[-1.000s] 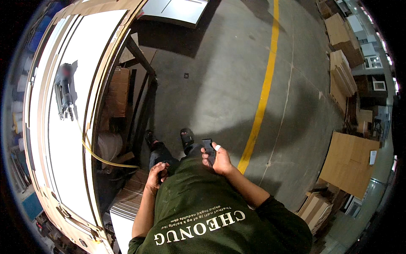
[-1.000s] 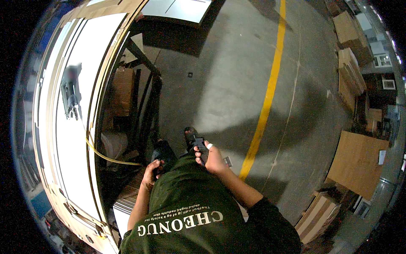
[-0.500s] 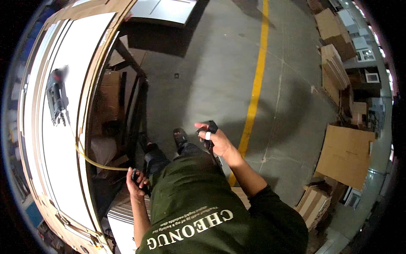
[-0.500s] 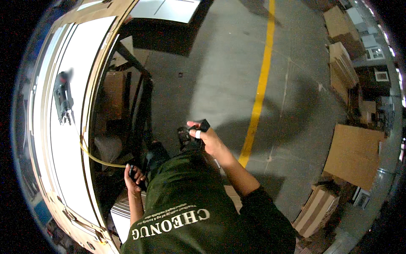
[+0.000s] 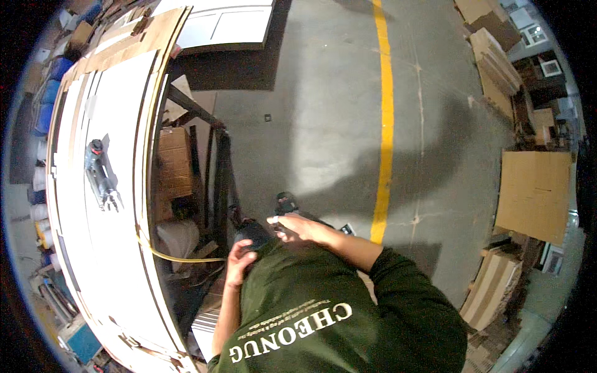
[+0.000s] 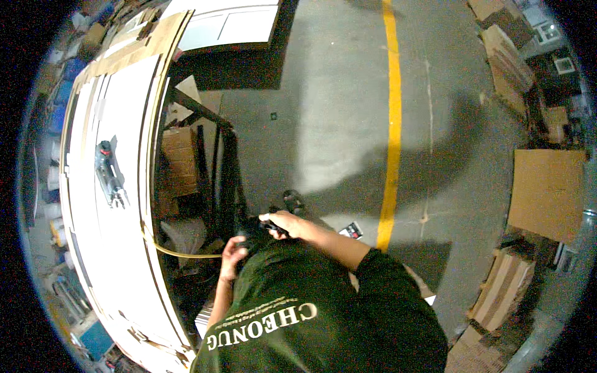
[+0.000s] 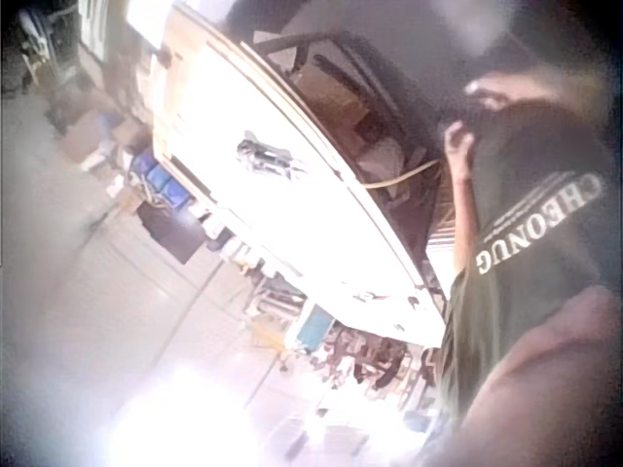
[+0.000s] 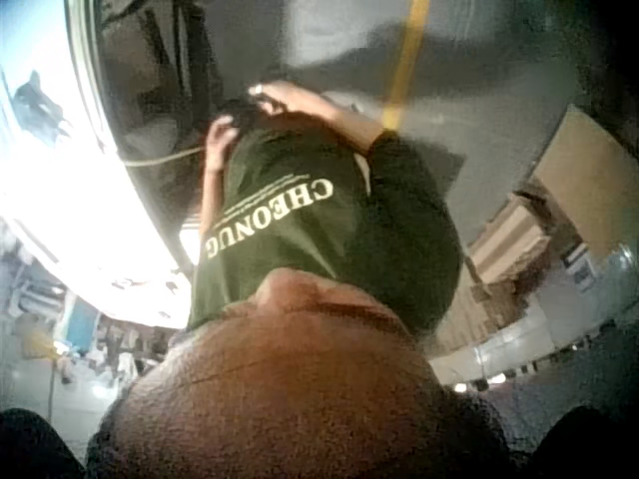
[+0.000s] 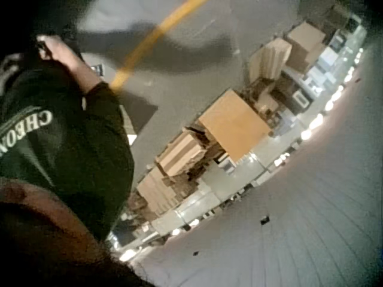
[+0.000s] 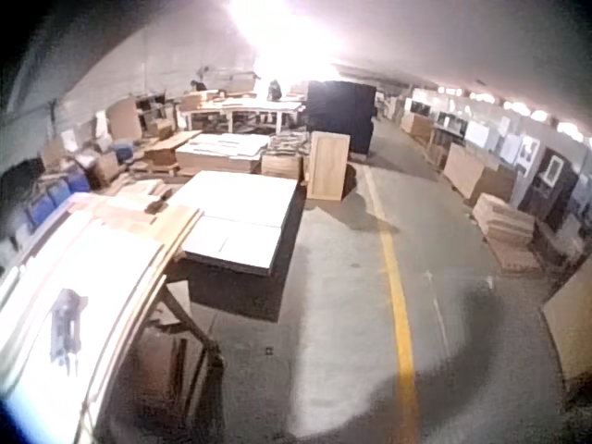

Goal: The person aligns wooden trim strips onto a large white furniture panel, secures them using a pneumatic stapler and a hammer, and then attaches a side panel piece.

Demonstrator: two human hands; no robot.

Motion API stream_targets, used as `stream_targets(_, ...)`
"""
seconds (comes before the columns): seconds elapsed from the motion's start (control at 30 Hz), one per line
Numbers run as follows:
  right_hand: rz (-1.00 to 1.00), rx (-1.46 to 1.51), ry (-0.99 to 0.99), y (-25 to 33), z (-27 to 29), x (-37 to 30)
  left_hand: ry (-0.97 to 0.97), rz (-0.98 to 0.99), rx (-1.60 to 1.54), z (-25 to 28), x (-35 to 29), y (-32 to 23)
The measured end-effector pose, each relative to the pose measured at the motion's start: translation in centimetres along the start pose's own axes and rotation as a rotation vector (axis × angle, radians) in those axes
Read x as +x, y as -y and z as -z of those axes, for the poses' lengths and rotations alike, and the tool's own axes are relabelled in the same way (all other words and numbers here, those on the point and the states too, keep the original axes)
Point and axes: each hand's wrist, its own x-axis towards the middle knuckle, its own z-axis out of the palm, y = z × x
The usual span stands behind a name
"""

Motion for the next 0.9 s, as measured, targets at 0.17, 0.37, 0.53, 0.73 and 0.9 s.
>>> stream_targets(0.17, 0.081, -0.504, -0.024, -1.9, -0.5, 2.3, 0.171, -0.112, 0.307, -3.1, 0.3, -2.1)
stream_targets(0.37, 0.109, -0.73, -0.041, -2.2, -1.4, 3.7, 0.039, -0.081, 0.254, -3.6, 0.7, -1.5)
stream_targets(0.53, 0.103, -0.797, 0.044, -2.2, -0.1, 5.8, 0.008, -0.069, 0.264, -3.7, 0.8, -1.5)
stream_targets(0.73, 0.15, -1.494, -0.554, 4.5, -3.4, -1.9, -0.066, -0.109, 0.329, -3.3, 1.1, -0.4)
stream_targets(0.9, 0.69, -1.421, -0.438, 6.0, -4.9, -9.0, -0.048, -0.007, 0.284, -3.3, 1.5, -1.3)
